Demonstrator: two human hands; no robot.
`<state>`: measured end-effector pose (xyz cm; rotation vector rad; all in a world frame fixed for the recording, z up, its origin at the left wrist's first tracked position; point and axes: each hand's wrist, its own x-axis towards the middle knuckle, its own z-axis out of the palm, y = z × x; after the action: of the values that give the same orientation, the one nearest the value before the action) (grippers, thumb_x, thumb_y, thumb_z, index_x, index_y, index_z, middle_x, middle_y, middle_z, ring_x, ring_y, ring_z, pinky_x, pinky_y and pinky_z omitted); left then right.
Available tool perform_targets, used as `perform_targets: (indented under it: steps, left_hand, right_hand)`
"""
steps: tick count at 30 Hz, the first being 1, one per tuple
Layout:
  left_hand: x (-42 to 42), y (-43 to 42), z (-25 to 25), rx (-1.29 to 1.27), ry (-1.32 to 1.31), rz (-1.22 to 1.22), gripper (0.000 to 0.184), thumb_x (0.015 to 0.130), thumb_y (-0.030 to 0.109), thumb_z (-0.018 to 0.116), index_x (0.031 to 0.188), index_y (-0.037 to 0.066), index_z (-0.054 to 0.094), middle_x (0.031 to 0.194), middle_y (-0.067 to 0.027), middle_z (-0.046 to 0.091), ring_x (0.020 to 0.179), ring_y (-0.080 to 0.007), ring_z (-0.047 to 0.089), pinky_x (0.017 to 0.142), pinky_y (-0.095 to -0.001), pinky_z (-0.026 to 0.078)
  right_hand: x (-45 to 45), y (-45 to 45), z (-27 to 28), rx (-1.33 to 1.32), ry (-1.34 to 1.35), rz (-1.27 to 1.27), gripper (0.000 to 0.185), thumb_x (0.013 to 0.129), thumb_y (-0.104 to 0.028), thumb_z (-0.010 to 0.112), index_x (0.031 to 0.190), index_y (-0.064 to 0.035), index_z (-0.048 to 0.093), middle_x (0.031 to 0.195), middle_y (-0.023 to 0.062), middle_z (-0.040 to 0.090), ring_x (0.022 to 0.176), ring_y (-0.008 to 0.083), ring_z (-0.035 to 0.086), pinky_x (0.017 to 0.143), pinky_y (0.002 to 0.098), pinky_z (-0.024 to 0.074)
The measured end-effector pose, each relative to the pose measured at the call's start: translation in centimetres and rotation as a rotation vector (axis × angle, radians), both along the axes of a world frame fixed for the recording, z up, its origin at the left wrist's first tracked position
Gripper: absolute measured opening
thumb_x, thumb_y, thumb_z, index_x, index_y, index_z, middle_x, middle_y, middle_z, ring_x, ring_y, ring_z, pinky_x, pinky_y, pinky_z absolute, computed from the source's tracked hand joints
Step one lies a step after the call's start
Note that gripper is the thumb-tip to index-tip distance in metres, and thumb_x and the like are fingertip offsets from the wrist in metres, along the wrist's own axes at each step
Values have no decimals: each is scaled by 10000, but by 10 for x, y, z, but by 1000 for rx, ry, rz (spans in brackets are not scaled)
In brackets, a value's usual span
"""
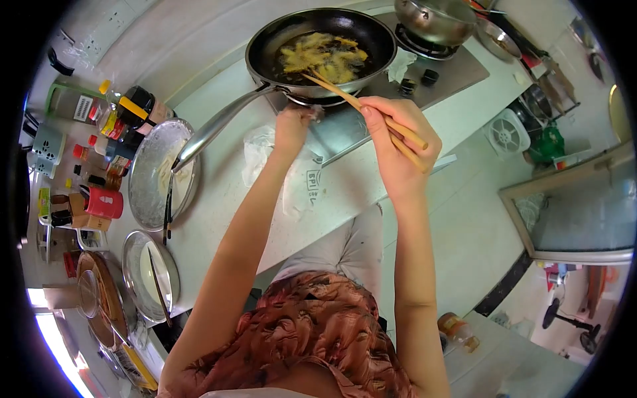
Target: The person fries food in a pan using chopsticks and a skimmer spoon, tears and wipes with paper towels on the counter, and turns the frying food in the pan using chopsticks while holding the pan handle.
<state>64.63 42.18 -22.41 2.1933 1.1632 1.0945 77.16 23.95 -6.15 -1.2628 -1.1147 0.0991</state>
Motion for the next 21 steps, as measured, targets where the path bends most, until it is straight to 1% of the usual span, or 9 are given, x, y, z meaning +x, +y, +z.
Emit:
perform_targets:
  steps: [2, 6, 8, 10, 11, 13, 14, 16, 21]
  left_hand:
    - [-3, -19, 11, -63, 11, -69, 187, 769, 50, 617, 918, 53, 730, 886, -178, 652, 829, -335, 632, 750, -382, 500]
    - [-30, -27, 15, -102, -123, 100, 186, 808, 110, 640, 958, 36, 721, 937, -172, 672, 827, -292, 658, 743, -341, 503]
    - [-35, -24, 15, -184, -124, 100, 193, 816, 131, 641, 959, 27, 718, 947, -165, 677, 819, -275, 667, 745, -330, 504]
    - [-35, -23, 18, -237, -111, 99, 190, 813, 130, 639, 947, 22, 718, 954, -165, 678, 819, -274, 668, 750, -329, 506]
    - [-31, -21, 18, -193, -111, 131, 167, 808, 120, 636, 919, 25, 717, 936, -164, 672, 810, -290, 658, 743, -351, 504]
    - [-21, -15, 16, -107, -114, 193, 126, 798, 100, 631, 863, 33, 715, 900, -160, 660, 791, -321, 638, 729, -394, 499]
    - [-18, -12, 15, -55, -41, 197, 126, 796, 95, 622, 858, 33, 713, 900, -158, 656, 798, -324, 632, 734, -403, 497]
    - [-9, -7, 12, 43, 103, 203, 127, 793, 84, 605, 848, 35, 709, 901, -155, 648, 814, -330, 621, 744, -421, 494]
    - [15, -5, 1, 180, 84, 136, 156, 768, 43, 610, 869, 55, 728, 898, -172, 659, 822, -360, 627, 757, -425, 503]
  right_hand:
    - [0, -4, 2, 8, 24, -6, 79, 832, 0, 683, 909, 2, 699, 769, 27, 623, 655, 76, 526, 577, 200, 401]
    - [4, -11, -1, 27, 56, -37, 77, 833, -4, 684, 908, -3, 702, 767, 24, 619, 657, 72, 524, 578, 198, 398]
    - [6, -11, -3, 10, 34, -44, 74, 834, -4, 682, 905, -4, 702, 771, 27, 623, 657, 73, 525, 579, 197, 399]
    - [8, -12, -3, -10, -18, -26, 89, 863, -32, 659, 930, 12, 697, 834, 49, 633, 721, 99, 584, 630, 214, 499]
    - [9, -13, -2, -17, -44, -17, 104, 878, -46, 648, 943, 21, 695, 866, 60, 638, 753, 112, 614, 655, 222, 549]
    - [7, -12, 2, 26, -14, -20, 79, 849, -17, 670, 919, 6, 699, 807, 41, 636, 689, 92, 560, 607, 206, 453]
    - [5, -11, 4, 48, 0, -24, 75, 835, -3, 681, 907, -1, 702, 777, 32, 635, 657, 82, 532, 583, 198, 405]
    - [4, -14, 5, 39, 1, -23, 77, 833, -4, 682, 908, 0, 702, 778, 33, 636, 661, 83, 538, 584, 198, 409]
    - [7, -16, 4, 32, -9, -36, 79, 831, 6, 677, 907, 4, 701, 779, 36, 640, 665, 83, 548, 587, 198, 417]
